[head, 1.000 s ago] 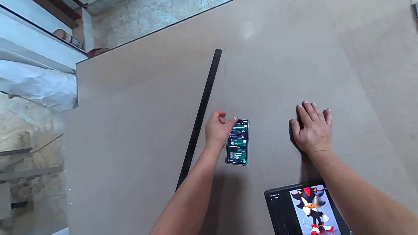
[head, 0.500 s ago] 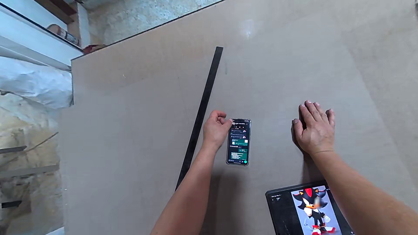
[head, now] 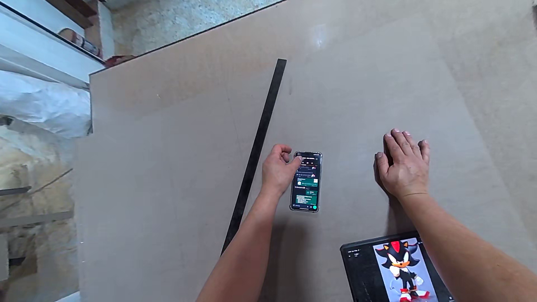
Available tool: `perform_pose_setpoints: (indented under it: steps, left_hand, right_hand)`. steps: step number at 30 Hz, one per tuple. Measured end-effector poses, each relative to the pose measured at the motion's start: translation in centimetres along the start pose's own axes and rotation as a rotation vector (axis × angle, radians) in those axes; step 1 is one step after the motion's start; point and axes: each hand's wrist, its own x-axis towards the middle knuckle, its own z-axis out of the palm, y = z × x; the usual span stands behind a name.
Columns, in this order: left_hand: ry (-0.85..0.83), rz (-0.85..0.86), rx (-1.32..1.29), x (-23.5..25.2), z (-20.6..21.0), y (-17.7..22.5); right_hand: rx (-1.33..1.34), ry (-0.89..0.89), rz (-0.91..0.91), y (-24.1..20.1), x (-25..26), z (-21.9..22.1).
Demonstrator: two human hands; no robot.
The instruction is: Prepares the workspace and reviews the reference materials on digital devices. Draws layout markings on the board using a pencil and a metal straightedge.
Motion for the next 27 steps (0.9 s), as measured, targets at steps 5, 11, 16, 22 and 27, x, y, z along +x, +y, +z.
perform_pose_setpoints:
  steps: [5,11,16,22,27]
  left_hand:
    - [-0.008,0.015,0.033,-0.2,0.1,-0.1]
    - [-0.015,0.045,0.09,-0.5,0.3,0.0]
    - [-0.047,0.055,0.016,-0.1,-0.2,-0.7]
    - [-0.085,0.065,-0.117,0.1,-1.1,-1.3]
    - [-0.095,0.018,-0.144,-2.4,-1.9,-1.6]
  right_hand:
    - [-0.006,0.001,0.002,0.0,0.0,-0.1]
    - [0.008,0.007,-0.006,-0.1,0.0,-0.1]
    - [0.004,0.01,-0.004,0.0,0.0,0.0]
    - [0.007,0.005,-0.002,0.1,0.1,0.1]
    - [0.005,0.01,-0.006,0.0,0.0,-0.1]
